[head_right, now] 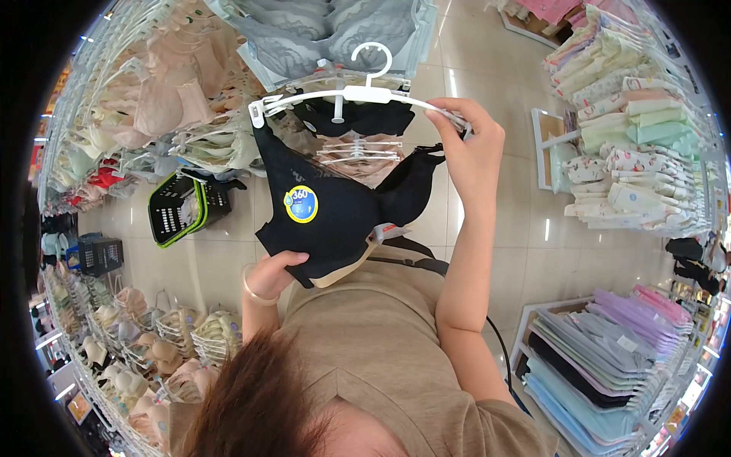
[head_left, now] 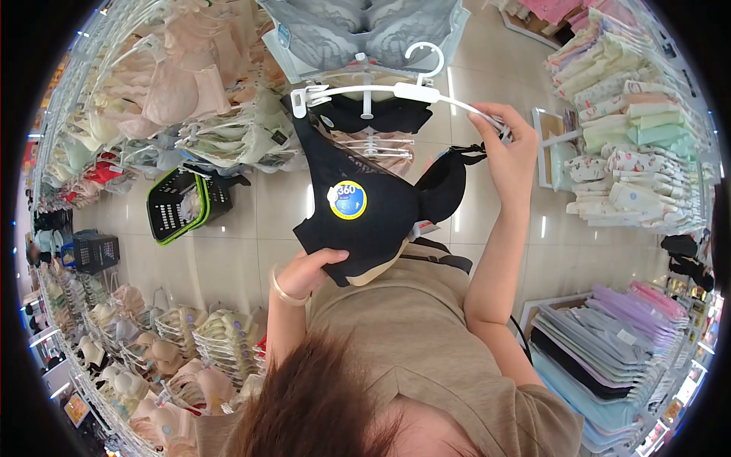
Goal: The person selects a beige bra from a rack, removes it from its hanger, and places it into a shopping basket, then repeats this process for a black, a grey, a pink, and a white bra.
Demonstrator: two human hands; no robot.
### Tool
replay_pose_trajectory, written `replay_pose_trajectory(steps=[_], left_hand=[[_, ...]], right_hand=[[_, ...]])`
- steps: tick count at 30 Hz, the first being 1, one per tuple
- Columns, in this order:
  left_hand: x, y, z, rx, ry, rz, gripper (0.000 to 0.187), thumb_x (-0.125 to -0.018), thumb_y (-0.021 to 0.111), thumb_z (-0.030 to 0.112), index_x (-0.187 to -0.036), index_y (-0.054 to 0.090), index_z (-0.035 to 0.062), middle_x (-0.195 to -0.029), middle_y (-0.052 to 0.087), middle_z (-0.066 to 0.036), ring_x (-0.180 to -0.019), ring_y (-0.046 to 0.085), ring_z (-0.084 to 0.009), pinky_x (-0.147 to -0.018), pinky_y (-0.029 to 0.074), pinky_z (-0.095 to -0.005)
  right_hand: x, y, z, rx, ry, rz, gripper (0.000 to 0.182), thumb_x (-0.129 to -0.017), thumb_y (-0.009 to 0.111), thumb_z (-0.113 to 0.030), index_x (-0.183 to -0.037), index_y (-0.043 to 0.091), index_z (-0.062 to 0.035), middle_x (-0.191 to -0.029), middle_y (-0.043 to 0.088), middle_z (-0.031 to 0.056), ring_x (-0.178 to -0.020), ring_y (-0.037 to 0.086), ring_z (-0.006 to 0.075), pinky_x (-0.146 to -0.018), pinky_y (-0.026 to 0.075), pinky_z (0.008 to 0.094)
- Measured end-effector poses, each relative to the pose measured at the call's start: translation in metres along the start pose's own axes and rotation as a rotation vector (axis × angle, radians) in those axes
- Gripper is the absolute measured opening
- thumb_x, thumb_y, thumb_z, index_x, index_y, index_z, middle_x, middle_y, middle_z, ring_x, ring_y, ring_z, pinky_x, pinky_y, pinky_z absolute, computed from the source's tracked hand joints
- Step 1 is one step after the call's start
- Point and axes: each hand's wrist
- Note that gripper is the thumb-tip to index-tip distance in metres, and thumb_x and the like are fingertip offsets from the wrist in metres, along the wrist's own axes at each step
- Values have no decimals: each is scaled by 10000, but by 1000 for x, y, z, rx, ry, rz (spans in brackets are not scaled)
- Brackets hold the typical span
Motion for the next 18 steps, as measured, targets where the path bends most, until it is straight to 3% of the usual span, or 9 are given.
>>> replay_pose_trajectory(steps=[4, 10, 16, 18], left_hand=[[0, 0, 1, 73, 104, 18, 357, -777, 566, -23, -1131, 608, -24, -1083, 665, -107, -990, 637, -205, -869, 504, -315], [-1, -1, 1, 185, 169, 108, 423, -766, 520, -16, -1187, 556, -33, -1111, 642, -130, -1010, 631, -232, -888, 509, -340], [2, 28, 11, 157, 355, 33, 494, -813, 586, 34, -1289, 463, -12, -1179, 603, -104, -1056, 600, -200, -928, 481, -328], [-1, 31, 11, 14, 463, 113, 520, -854, 628, 79, -1326, 425, 0, -1211, 581, -93, -1087, 575, -172, -953, 458, -318]], right_hand=[[-1, 1, 0, 7, -3, 7, 95, -807, 696, -64, -885, 701, -10, -737, 627, 26, -659, 497, 81, -612, 397, 234], [1, 5, -5, 2, 46, 14, 102, -810, 703, -73, -889, 702, -8, -735, 628, 29, -661, 499, 84, -618, 402, 235], [2, 11, -5, -14, -12, -37, 118, -805, 714, -73, -897, 699, 0, -750, 649, 40, -673, 524, 89, -636, 423, 236], [3, 12, -7, -13, 11, -57, 118, -805, 715, -73, -895, 699, 1, -762, 662, 47, -675, 538, 96, -639, 428, 239]])
Point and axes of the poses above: each hand's wrist, its own x-axis away from the middle knuckle, its own y-axis out of the palm, z = x × y
